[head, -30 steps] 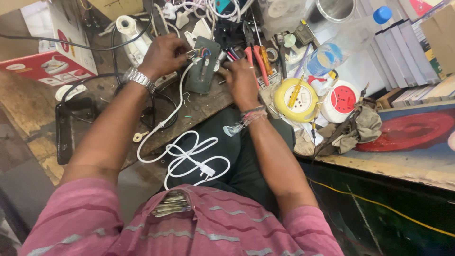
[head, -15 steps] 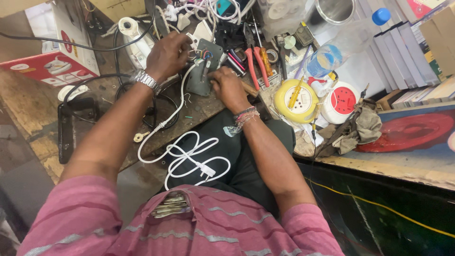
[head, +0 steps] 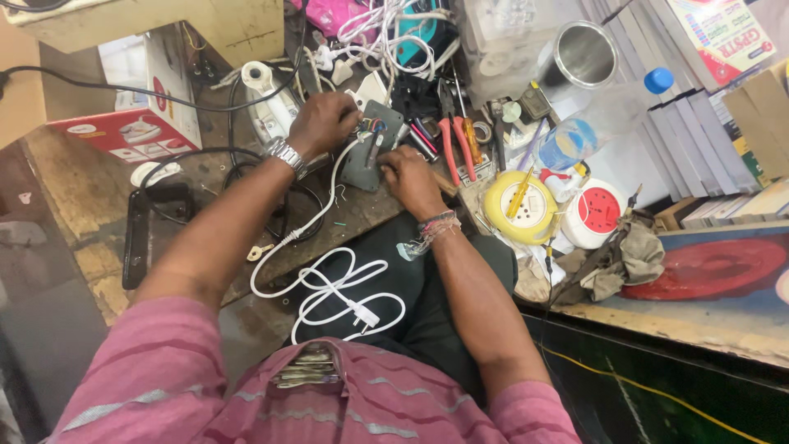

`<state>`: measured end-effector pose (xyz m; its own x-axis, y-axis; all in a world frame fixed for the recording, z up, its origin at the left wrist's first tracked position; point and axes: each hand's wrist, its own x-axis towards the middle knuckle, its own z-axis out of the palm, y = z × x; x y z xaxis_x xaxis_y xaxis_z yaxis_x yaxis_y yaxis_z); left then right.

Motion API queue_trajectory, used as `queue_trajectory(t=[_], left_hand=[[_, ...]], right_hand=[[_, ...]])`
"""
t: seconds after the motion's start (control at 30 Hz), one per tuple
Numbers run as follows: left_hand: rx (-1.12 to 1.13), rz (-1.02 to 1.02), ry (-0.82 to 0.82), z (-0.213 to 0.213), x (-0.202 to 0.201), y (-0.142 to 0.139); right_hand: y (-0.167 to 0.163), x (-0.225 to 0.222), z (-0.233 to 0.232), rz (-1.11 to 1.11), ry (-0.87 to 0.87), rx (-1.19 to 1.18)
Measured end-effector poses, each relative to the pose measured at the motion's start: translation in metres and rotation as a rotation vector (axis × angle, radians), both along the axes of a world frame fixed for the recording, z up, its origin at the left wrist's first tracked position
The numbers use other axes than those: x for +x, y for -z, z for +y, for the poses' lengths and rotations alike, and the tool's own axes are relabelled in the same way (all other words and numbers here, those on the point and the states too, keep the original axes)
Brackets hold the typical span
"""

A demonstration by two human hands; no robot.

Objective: The person strips and twists wires, then uses pliers to crimp connectors onto a small electronic module. They repeatedly insert and remove a black plug from the module while adjusting internal wiring.

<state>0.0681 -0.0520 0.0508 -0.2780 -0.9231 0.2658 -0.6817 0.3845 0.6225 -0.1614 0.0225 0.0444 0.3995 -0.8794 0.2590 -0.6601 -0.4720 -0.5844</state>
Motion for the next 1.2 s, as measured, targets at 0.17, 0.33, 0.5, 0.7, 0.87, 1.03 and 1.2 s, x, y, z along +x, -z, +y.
queue_trajectory(t=[0.17, 0.33, 0.5, 0.7, 0.87, 1.03, 1.2], left_hand=[[0.028, 0.098, 0.132, 0.004, 0.006, 0.002], [0.057, 0.087, 0.118, 0.008, 0.005, -0.007], [0.038, 0.029, 0.076, 0.017, 0.003, -0.015], [-0.012, 0.016, 0.096, 0.018, 0.003, -0.011], [0.029, 0.193, 0.069, 0.006, 0.005, 0.003], [-0.021, 0.532, -0.033, -0.003, 0.004, 0.014], [0.188, 0.511, -0.11, 0.001, 0.003, 0.013]], right_hand=[[0.005, 0.0, -0.002, 0.028, 0.015, 0.029], [0.004, -0.008, -0.006, -0.001, 0.036, 0.038], [0.004, -0.013, -0.008, -0.006, 0.037, 0.005], [-0.003, -0.02, -0.009, -0.007, 0.121, 0.008], [-0.006, -0.034, -0.013, -0.001, 0.207, 0.002], [0.001, -0.076, -0.028, -0.124, 0.449, -0.118], [0.001, -0.141, -0.038, -0.173, 0.797, -0.191]])
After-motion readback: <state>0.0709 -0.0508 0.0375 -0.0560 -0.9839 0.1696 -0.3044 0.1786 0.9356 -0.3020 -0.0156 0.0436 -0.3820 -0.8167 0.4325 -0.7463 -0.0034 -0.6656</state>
